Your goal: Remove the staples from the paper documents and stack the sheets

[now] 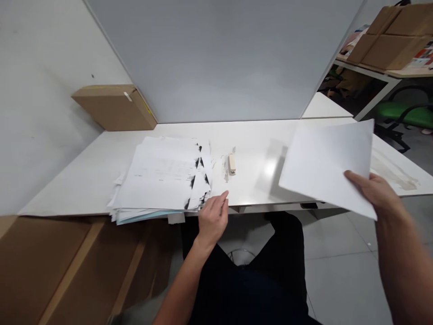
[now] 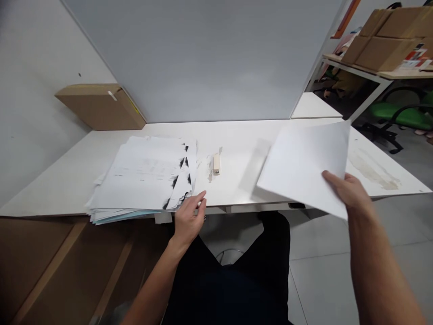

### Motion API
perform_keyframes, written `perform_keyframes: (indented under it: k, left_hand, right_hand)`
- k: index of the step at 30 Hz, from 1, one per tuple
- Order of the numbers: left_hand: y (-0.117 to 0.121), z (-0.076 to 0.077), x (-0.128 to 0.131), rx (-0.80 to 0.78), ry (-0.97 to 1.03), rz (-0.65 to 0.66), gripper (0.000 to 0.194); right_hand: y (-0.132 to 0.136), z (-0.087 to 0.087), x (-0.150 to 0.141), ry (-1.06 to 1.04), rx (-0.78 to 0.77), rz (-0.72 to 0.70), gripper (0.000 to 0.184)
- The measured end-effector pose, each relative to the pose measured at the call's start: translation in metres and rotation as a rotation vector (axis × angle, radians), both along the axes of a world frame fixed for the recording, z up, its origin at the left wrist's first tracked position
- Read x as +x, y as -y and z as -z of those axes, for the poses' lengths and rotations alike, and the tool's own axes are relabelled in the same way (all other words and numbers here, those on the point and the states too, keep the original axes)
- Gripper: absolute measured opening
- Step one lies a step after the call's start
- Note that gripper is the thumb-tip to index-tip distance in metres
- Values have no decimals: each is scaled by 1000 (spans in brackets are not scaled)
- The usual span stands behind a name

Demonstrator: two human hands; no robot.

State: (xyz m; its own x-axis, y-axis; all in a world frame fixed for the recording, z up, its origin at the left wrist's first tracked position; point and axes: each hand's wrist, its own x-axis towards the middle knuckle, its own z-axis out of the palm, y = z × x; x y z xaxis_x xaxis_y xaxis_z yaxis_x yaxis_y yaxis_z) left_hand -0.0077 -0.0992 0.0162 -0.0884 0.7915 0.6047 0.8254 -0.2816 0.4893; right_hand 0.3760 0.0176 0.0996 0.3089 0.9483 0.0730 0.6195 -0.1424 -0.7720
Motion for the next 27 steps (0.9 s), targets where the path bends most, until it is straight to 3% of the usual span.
perform_keyframes:
  k: [3, 5, 9, 11, 13, 17, 23, 27]
  left_hand:
    - [19, -7, -28, 86, -48, -224, 26]
    - [23, -13, -47, 55, -104, -379, 27]
    - [24, -22, -67, -195, -240, -580, 37]
    - [24, -22, -70, -281, -314, -599, 39]
    - [25, -20, -73, -299, -390, -590, 40]
    - [28, -19, -79, -272, -555, -494, 31]
    - [24, -33, -84, -298, -730, -408, 23]
    - [22, -44, -90, -112, -718, -447, 19]
  right_hand:
    - [-26, -12, 13, -166, -132, 257, 39]
    - [-38, -16, 19, -116, -159, 304, 55]
    - [-56, -10, 33, 269, -328, 270, 77]
    - [-60, 0, 37, 489, -277, 316, 81]
    - [-56, 10, 36, 604, -128, 349, 76]
    - [-30, 24, 10, 539, -4, 163, 59]
    - [17, 41, -63, 361, 155, -136, 44]
    - [44, 55, -119, 97, 143, -352, 38]
